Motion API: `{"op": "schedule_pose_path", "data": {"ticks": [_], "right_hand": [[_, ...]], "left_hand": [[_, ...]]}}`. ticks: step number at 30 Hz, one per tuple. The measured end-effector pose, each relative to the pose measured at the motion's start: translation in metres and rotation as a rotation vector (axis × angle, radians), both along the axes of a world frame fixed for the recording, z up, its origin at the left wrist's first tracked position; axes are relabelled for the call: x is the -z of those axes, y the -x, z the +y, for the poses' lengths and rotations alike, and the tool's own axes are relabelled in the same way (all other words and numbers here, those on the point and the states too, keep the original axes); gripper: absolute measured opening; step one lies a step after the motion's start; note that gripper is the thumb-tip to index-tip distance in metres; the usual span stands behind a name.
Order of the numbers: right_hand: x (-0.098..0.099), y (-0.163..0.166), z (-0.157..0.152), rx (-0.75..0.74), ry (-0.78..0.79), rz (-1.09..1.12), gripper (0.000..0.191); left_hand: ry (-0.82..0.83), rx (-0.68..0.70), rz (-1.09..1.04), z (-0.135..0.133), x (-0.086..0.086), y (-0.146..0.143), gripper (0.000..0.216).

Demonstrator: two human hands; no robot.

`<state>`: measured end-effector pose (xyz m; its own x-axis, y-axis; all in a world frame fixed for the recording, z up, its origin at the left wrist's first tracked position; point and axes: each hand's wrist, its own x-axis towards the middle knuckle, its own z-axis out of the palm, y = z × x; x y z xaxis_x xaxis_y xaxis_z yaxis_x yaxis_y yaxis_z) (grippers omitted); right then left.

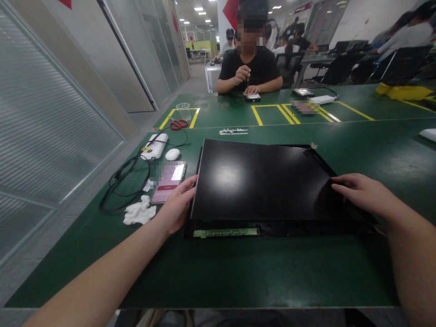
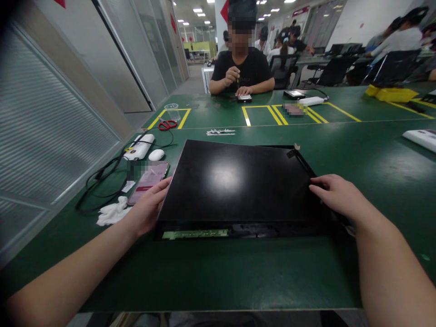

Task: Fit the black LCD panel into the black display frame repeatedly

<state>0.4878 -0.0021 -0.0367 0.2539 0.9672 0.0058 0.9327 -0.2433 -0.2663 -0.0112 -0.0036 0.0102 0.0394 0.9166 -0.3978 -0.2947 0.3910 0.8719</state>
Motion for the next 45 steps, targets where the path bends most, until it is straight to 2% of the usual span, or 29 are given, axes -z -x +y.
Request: {"op": "schedule_pose_path", "data": {"ticks": [8,15,18,25,28,36,45], "right_hand": [[-0.002,0.002,0.002,0.023,0.048,-0.009,0.051],[0.002,-0.002,0.002,-0.009,0.007,-0.054,0.048],[0.004,-0.004,0.002,-0.014,-0.013,-0.059,0.047],[-0.001,0.001,0.002,0.013,0.036,-0.039,0.049],[-0.004,0.003,0.001,0.015,0.047,-0.040,0.049],[0.001,0.000,0.002,0.023,0.034,-0.033,0.052],[0.001,0.001,0.002,0.044,0.008,-0.004,0.046]], "left_hand": [[-0.063,0.087,0.014,-0.002,-0.001,-0.001,0.067],[-0.092,0.057,0.028,0.002,0.006,0.002,0.047],[-0.120,0.098,-0.005,0.003,0.008,0.003,0.043],[-0.213,0.245,0.085,0.000,0.015,0.012,0.071],[-0.221,0.269,0.122,-0.001,0.016,0.014,0.072],[-0.368,0.265,0.315,0.001,0.018,0.015,0.065],[-0.432,0.232,0.316,0.001,0.024,0.018,0.070]]}}
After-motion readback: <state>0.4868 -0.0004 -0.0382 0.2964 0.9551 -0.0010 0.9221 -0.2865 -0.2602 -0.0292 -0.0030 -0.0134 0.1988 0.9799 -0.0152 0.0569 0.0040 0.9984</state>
